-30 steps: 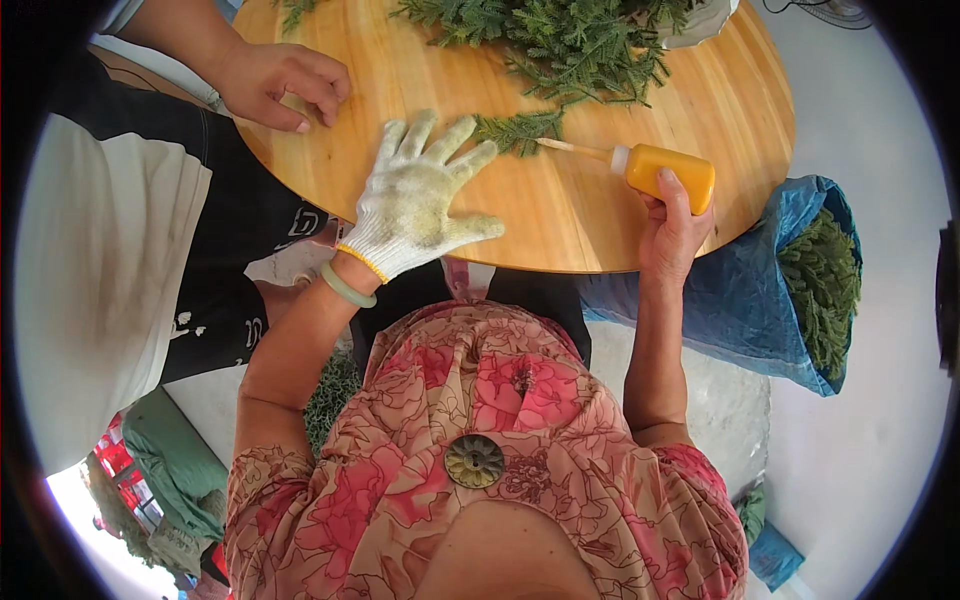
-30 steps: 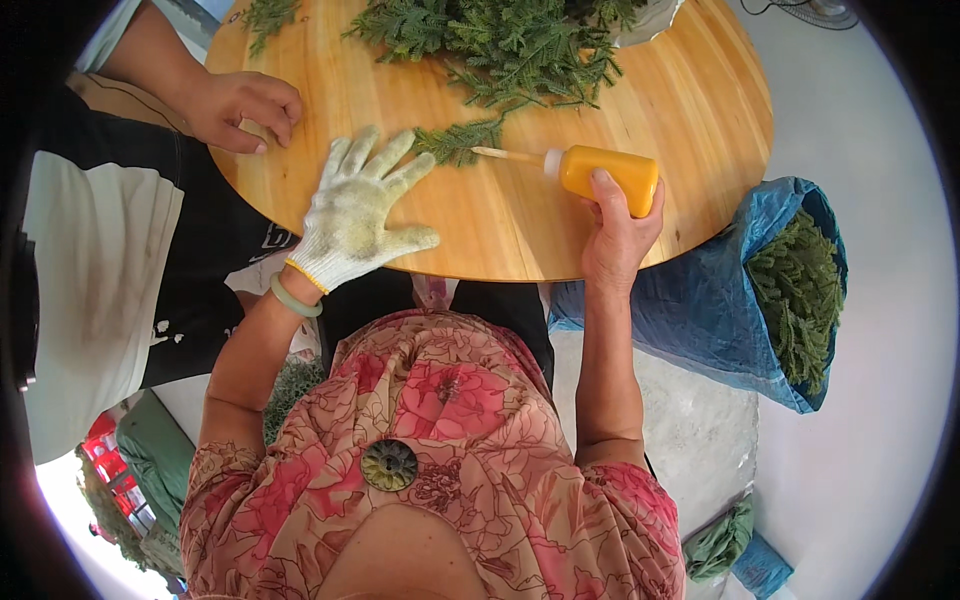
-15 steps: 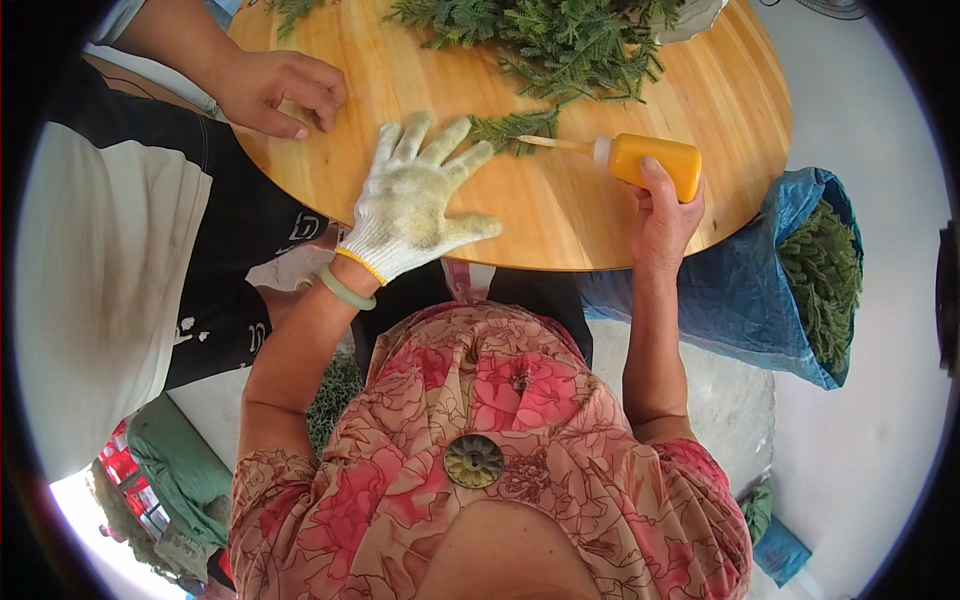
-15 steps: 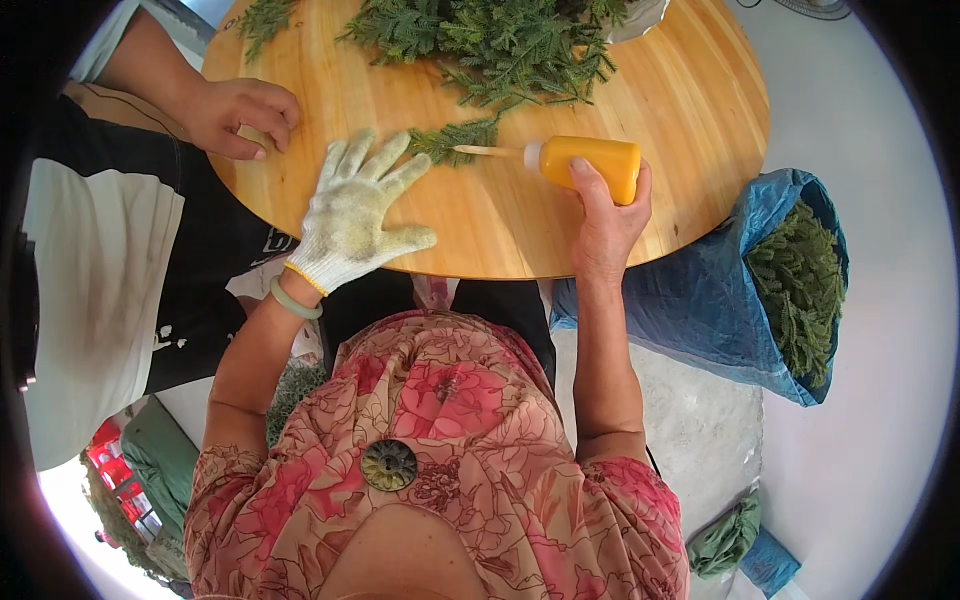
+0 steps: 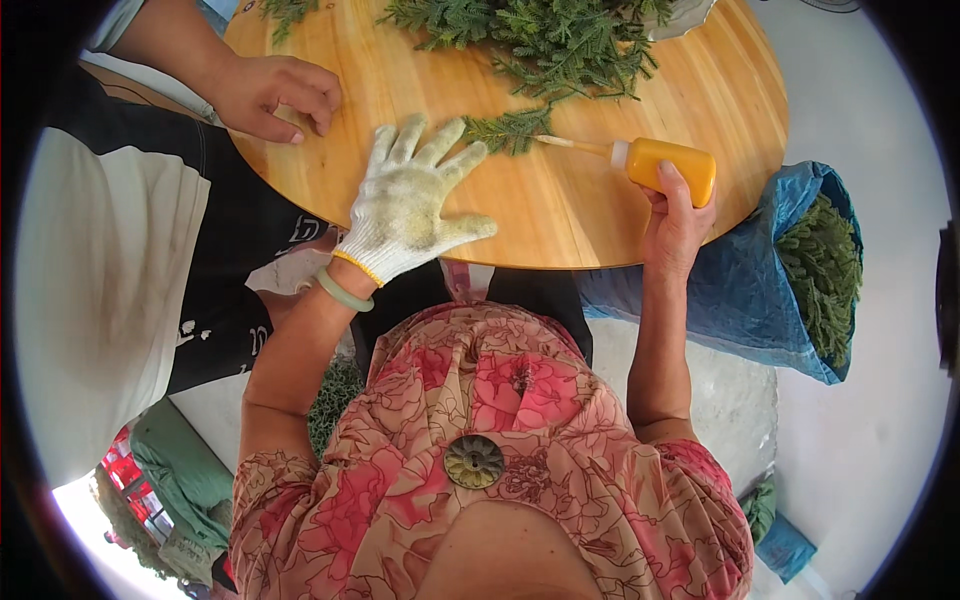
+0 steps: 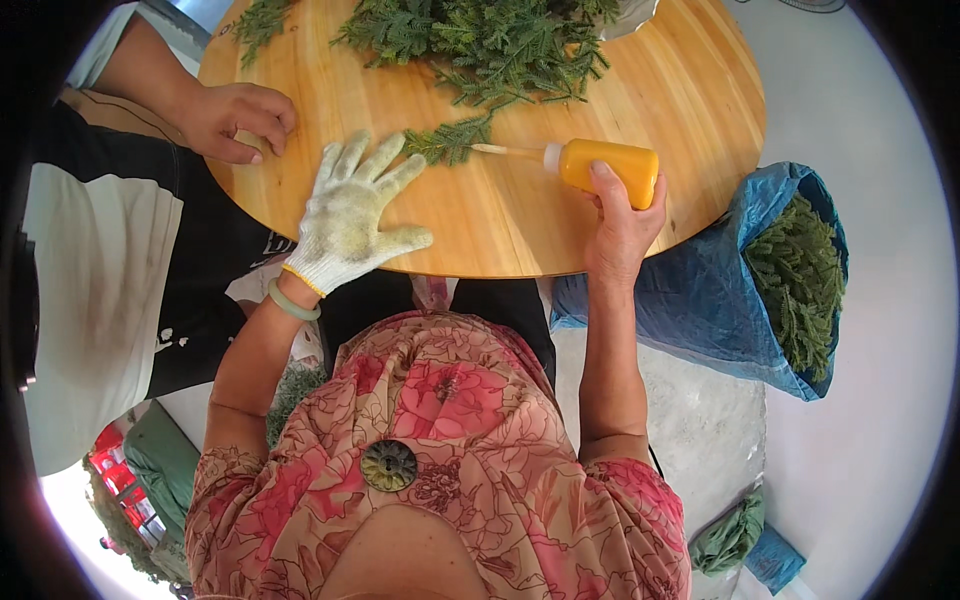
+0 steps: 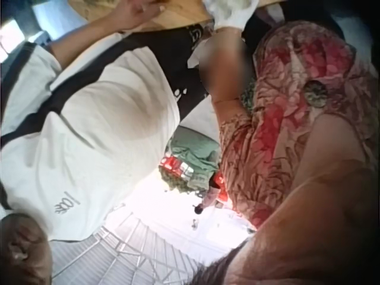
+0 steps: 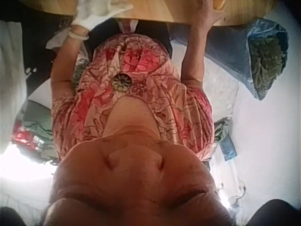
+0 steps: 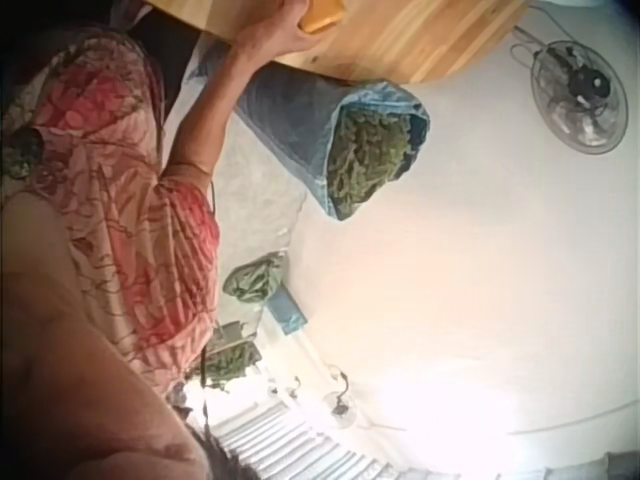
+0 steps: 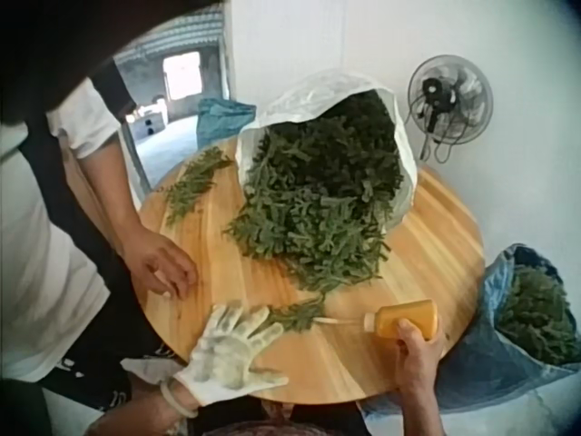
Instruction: Applying glue from a squeeze bottle onto small green plant sprigs on a wooden table.
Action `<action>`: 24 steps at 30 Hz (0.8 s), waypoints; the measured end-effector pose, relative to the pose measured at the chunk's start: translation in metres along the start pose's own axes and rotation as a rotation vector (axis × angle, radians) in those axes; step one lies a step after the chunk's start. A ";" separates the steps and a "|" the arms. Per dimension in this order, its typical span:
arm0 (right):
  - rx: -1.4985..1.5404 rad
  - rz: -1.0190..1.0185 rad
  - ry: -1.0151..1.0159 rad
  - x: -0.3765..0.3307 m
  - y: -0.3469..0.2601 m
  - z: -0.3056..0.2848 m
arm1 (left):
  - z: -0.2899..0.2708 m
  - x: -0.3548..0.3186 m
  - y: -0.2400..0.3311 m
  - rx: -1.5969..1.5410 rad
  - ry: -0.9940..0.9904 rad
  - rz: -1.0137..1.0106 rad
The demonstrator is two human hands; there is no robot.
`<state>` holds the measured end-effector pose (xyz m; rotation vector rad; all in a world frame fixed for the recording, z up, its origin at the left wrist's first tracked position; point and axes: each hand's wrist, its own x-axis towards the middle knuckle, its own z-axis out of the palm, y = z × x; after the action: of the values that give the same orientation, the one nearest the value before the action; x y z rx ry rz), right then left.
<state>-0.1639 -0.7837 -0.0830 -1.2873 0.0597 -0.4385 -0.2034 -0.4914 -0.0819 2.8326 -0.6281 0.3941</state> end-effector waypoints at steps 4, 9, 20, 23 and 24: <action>0.030 -0.003 0.008 0.000 -0.001 0.000 | -0.001 -0.001 0.000 -0.004 0.013 0.007; 0.065 0.008 0.020 0.002 -0.003 -0.002 | 0.000 -0.001 0.000 0.002 0.010 0.011; 0.125 -0.027 -0.023 0.004 -0.021 0.001 | 0.000 -0.003 -0.001 -0.008 0.011 0.004; 0.098 -0.026 -0.039 0.014 -0.019 -0.001 | 0.000 -0.003 -0.002 -0.016 0.012 0.001; 0.081 -0.011 -0.038 0.017 -0.017 -0.002 | 0.000 -0.003 -0.001 -0.016 0.012 0.002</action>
<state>-0.1541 -0.7953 -0.0645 -1.2158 0.0030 -0.4219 -0.2051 -0.4892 -0.0830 2.8127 -0.6286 0.4051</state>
